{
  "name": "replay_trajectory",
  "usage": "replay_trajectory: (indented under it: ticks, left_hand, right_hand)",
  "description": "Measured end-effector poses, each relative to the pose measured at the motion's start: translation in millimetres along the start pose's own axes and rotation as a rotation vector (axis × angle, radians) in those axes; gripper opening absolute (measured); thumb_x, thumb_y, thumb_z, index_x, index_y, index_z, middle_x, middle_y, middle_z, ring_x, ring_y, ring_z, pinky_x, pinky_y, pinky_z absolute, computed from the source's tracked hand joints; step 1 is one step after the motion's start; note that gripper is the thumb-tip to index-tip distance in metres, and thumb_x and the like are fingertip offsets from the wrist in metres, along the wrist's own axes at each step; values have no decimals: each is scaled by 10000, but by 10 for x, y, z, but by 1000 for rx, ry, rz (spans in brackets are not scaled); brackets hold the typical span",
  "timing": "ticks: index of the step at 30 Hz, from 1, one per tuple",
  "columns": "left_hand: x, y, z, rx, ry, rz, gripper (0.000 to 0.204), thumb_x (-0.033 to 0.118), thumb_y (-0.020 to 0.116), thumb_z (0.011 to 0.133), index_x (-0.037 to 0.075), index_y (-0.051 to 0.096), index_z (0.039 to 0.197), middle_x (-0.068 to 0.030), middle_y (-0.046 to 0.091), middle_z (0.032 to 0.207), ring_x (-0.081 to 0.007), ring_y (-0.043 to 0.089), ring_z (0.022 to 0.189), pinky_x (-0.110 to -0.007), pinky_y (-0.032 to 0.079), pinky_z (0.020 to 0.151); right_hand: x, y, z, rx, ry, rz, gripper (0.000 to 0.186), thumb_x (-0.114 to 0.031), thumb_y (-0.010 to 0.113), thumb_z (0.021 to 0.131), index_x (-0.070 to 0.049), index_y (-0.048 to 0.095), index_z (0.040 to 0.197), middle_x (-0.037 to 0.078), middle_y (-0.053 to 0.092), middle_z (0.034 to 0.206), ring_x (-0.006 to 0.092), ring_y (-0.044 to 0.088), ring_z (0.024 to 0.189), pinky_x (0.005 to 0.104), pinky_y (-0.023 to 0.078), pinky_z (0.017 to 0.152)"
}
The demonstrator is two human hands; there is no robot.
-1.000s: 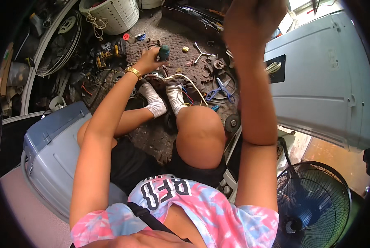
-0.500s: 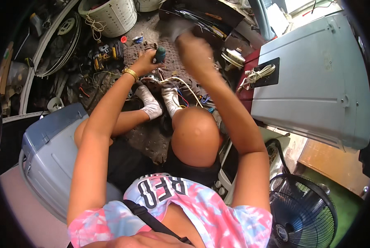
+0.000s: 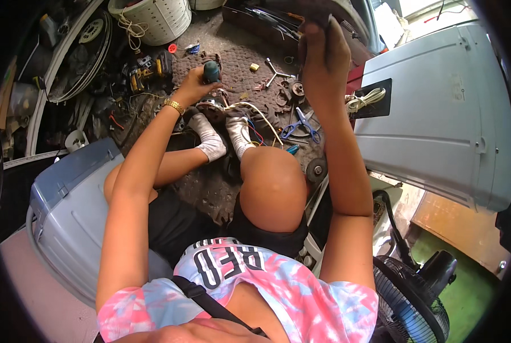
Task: The person disassembles electric motor housings by rotating components by hand, positioning screwdrivers against the seams, and striking the tools with a hammer to separate the parts.
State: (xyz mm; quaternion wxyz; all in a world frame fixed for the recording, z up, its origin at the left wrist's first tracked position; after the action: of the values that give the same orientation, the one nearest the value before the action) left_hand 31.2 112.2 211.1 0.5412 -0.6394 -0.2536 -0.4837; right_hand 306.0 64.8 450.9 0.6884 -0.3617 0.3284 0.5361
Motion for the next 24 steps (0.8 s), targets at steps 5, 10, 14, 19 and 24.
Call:
replay_trajectory:
  ticks: [5,10,14,19,24]
  left_hand:
    - [-15,-74,-200,76,116,7,287,129,868,790,15,690,985,-100,702,903,-206,657,797,-350,530,757]
    - [27,-50,-279,76,149,30,277,119,861,793,14,681,976,-109,691,896,-210,651,784,-358,526,748]
    - [9,-71,-345,90,188,51,288,121,868,785,13,676,972,-113,697,895,-219,666,793,-360,530,752]
    - [-126,-99,-417,125,111,-59,308,131,887,767,9,688,967,-110,711,892,-224,674,800,-363,537,762]
    - [-196,-183,-462,111,25,-10,289,122,897,760,15,720,962,-100,736,897,-186,685,788,-345,547,749]
  right_hand:
    - [119,64,-97,-15,79,-5,265,-294,551,1078,-41,612,1027,-17,567,699,45,491,575,227,363,514]
    - [143,144,-148,-54,47,-72,240,-245,581,1058,-8,618,1059,19,592,701,109,526,584,275,426,557]
    - [-14,394,-238,-209,-17,-308,183,-169,633,1004,-1,625,1078,175,678,790,234,654,653,369,488,609]
    - [59,997,-446,-635,-259,-545,193,-250,648,963,-73,644,1040,170,684,751,399,685,737,510,516,616]
    - [204,1222,-436,-779,-271,-688,202,-277,642,972,-80,622,1011,163,675,726,398,680,700,506,507,596]
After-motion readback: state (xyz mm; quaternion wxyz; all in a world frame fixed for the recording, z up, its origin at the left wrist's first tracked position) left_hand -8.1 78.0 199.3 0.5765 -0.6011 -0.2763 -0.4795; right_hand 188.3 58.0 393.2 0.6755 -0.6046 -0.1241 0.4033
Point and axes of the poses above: each hand's wrist, its own z-axis towards the middle knuckle, its own y-axis out of the palm, x = y × z, the point moved 4 cm from there along z, towards the middle knuckle
